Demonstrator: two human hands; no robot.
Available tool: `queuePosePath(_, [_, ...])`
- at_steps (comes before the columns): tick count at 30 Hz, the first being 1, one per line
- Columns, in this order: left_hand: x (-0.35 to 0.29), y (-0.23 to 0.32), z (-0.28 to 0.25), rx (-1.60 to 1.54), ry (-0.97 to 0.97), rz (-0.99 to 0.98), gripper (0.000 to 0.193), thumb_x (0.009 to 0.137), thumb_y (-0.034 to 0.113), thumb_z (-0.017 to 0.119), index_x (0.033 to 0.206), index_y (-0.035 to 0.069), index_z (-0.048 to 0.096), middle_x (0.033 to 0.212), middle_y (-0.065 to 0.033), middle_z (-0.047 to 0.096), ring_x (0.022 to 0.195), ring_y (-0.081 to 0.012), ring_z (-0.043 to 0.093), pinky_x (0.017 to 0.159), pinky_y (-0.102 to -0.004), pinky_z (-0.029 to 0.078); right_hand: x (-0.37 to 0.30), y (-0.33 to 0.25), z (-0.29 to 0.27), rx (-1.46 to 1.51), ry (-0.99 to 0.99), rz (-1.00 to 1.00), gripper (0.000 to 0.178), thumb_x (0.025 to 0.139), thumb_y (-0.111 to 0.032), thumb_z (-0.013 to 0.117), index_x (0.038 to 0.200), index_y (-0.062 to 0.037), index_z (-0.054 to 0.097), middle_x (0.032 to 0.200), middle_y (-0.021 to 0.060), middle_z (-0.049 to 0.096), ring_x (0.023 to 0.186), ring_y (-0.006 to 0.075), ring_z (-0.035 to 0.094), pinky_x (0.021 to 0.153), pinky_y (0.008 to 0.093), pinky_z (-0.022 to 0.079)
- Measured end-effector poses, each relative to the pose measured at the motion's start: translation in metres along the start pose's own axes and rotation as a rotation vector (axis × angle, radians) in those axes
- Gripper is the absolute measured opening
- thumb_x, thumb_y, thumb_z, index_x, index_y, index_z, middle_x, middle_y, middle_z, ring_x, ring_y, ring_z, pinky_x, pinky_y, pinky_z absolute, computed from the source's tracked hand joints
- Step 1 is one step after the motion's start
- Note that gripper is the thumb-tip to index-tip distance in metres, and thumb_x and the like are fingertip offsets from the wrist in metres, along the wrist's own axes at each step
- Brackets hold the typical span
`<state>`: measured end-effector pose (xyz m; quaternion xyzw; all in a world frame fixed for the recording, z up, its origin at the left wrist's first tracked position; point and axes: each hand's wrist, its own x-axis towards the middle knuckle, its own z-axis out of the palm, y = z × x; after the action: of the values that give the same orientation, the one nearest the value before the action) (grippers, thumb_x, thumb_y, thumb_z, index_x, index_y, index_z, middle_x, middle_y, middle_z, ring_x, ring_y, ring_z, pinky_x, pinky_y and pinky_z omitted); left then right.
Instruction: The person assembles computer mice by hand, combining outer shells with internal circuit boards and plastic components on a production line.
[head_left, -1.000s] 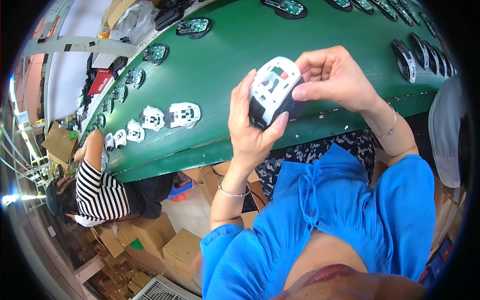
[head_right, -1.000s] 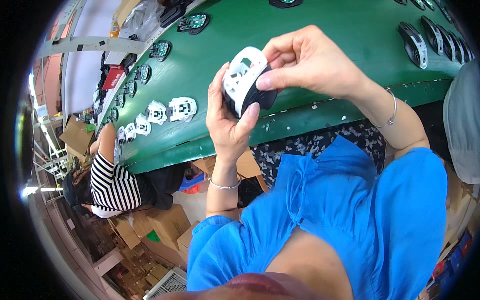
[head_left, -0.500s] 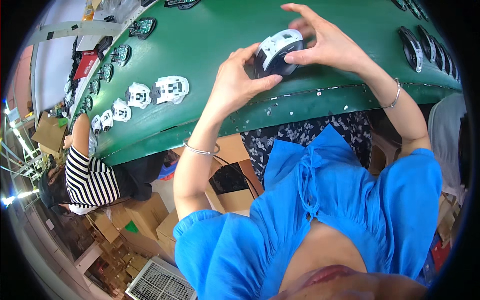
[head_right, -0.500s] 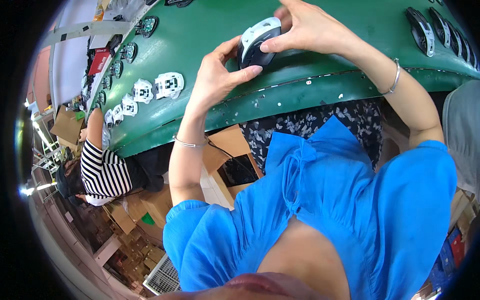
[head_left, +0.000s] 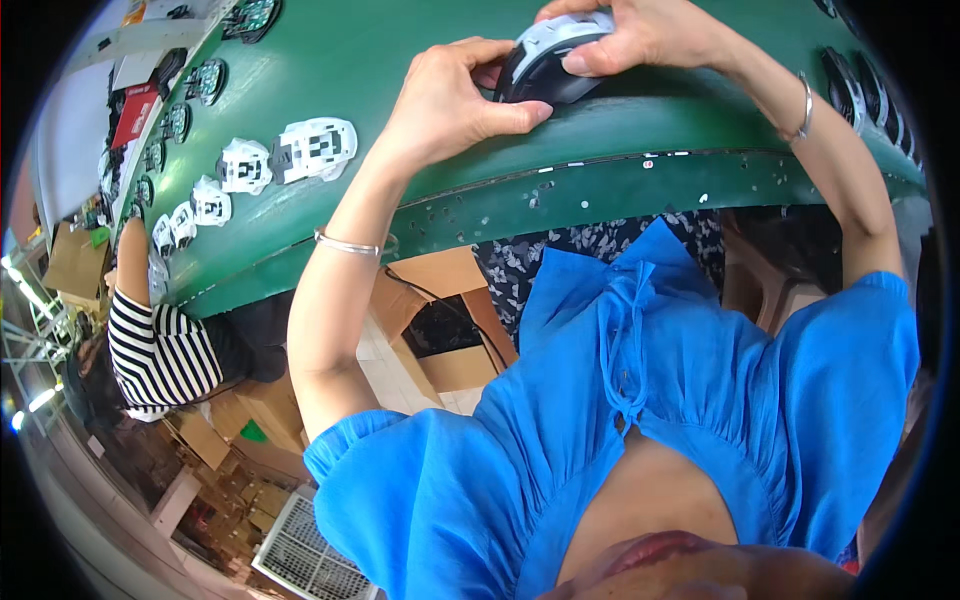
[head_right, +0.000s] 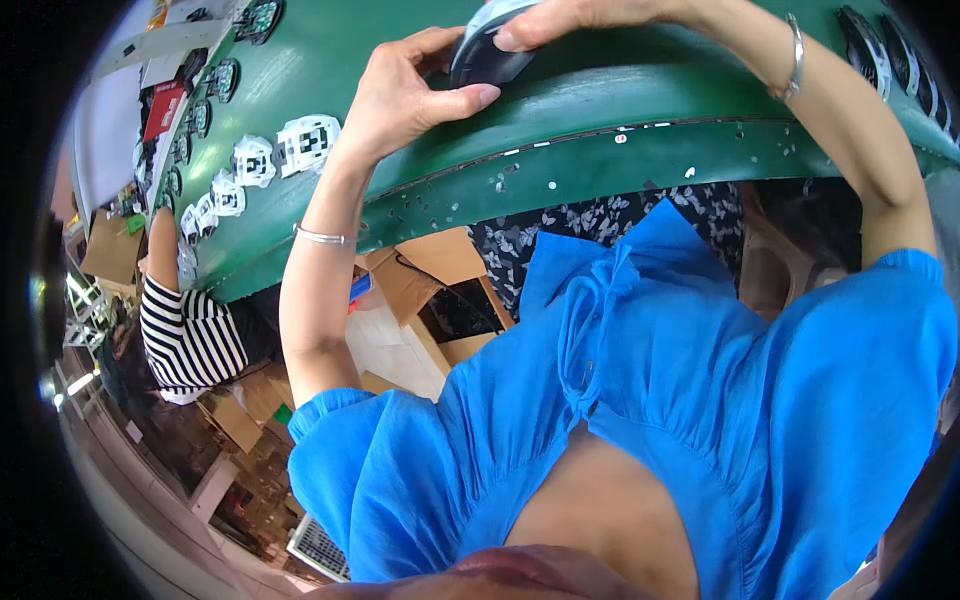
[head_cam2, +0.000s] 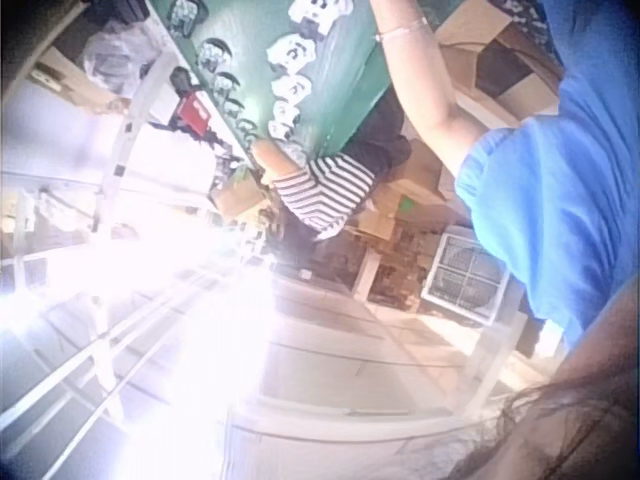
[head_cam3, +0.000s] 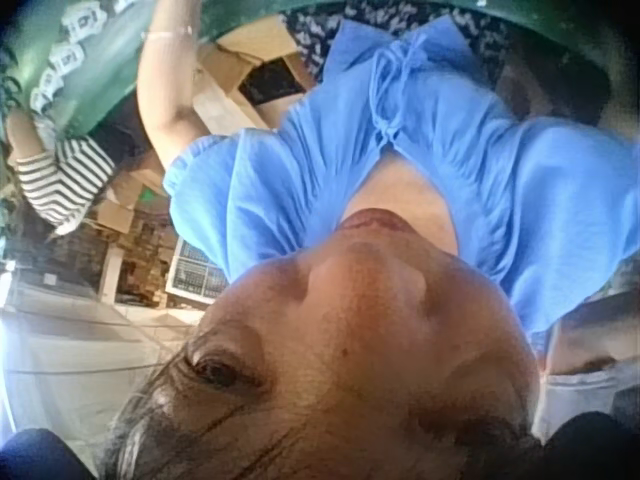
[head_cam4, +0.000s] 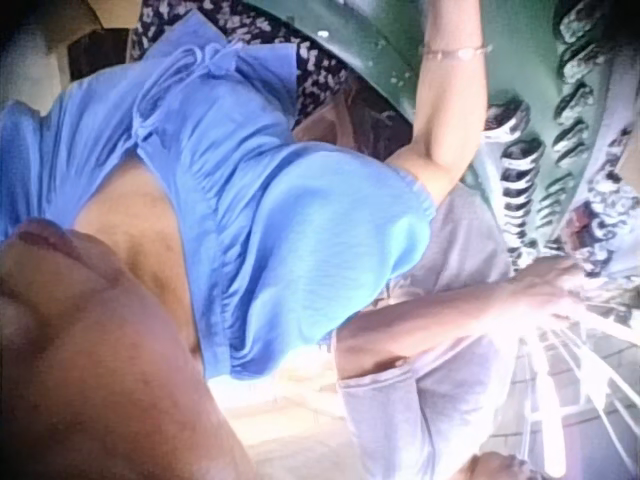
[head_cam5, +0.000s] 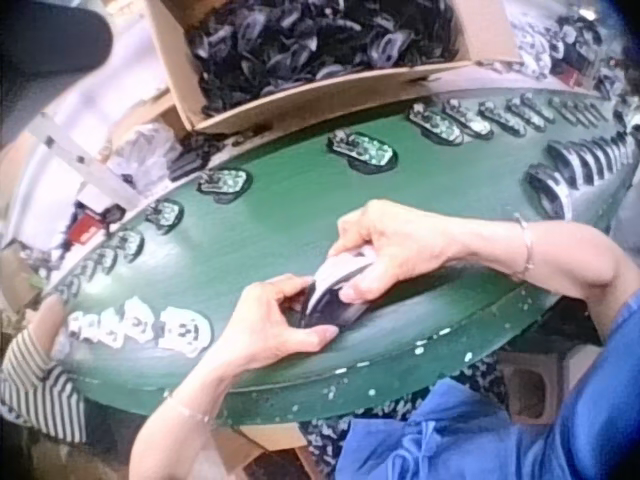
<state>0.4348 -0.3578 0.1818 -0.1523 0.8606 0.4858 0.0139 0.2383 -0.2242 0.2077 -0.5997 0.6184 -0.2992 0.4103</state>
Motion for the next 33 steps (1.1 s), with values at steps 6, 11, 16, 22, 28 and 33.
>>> queuePosePath(6, [-0.004, -0.008, 0.008, -0.324, 0.109, 0.022, 0.067, 0.066, 0.016, 0.084, 0.125, 0.000, 0.055, 0.112, -0.0107, 0.063, 0.097, -0.0159, 0.060, 0.093, -0.0300, 0.047, 0.003, 0.013, -0.010, -0.076, -0.040, -0.047, 0.061, 0.071, -0.047, 0.067, 0.108, 0.0004, 0.063, 0.095, 0.0084, 0.059, 0.091, 0.0202, 0.056, 0.080, 0.0310, 0.043])
queuePosePath(11, [-0.059, -0.021, -0.001, -0.187, 0.465, 0.258, 0.068, 0.074, 0.008, 0.076, 0.134, 0.003, 0.045, 0.125, -0.0132, 0.057, 0.114, -0.0200, 0.055, 0.100, -0.0321, 0.043, -0.041, 0.029, -0.002, -0.324, 0.513, -0.079, 0.050, 0.075, -0.032, 0.070, 0.111, -0.0004, 0.060, 0.099, 0.0094, 0.058, 0.091, 0.0216, 0.058, 0.081, 0.0307, 0.045])
queuePosePath(16, [-0.119, -0.035, -0.053, 0.365, 0.764, 0.186, 0.059, 0.070, -0.003, 0.066, 0.128, 0.004, 0.052, 0.117, -0.0132, 0.061, 0.109, -0.0242, 0.058, 0.095, -0.0335, 0.044, -0.092, 0.056, -0.017, -1.127, 0.918, 0.447, 0.059, 0.077, -0.056, 0.063, 0.113, -0.0087, 0.058, 0.104, 0.0086, 0.062, 0.101, 0.0248, 0.057, 0.082, 0.0418, 0.045])
queuePosePath(22, [-0.113, -0.071, -0.087, 0.534, 0.354, 0.042, 0.067, 0.070, 0.001, 0.068, 0.133, 0.013, 0.049, 0.137, -0.0145, 0.045, 0.129, -0.0289, 0.041, 0.105, -0.0350, 0.036, -0.070, 0.025, -0.012, -1.046, 0.887, 0.145, 0.055, 0.076, -0.040, 0.070, 0.118, -0.0071, 0.056, 0.114, 0.0126, 0.057, 0.106, 0.0296, 0.053, 0.088, 0.0394, 0.045])
queuePosePath(28, [-0.026, -0.041, -0.047, 0.553, 0.478, 0.015, 0.056, 0.069, 0.022, 0.075, 0.116, 0.003, 0.052, 0.107, -0.0180, 0.051, 0.100, -0.0358, 0.051, 0.086, -0.0420, 0.046, 0.042, 0.015, 0.013, -0.434, 0.441, -0.185, 0.031, 0.077, -0.020, 0.070, 0.103, -0.0053, 0.063, 0.101, 0.0112, 0.061, 0.096, 0.0273, 0.059, 0.084, 0.0360, 0.048])
queuePosePath(33, [0.014, -0.043, -0.010, 0.530, 0.728, 0.079, 0.057, 0.071, 0.019, 0.073, 0.119, 0.001, 0.049, 0.106, -0.0180, 0.048, 0.101, -0.0352, 0.047, 0.086, -0.0420, 0.044, 0.143, -0.039, -0.053, -0.809, 1.056, -0.563, 0.036, 0.079, -0.025, 0.068, 0.110, -0.0097, 0.061, 0.111, 0.0114, 0.057, 0.102, 0.0294, 0.055, 0.081, 0.0397, 0.050])
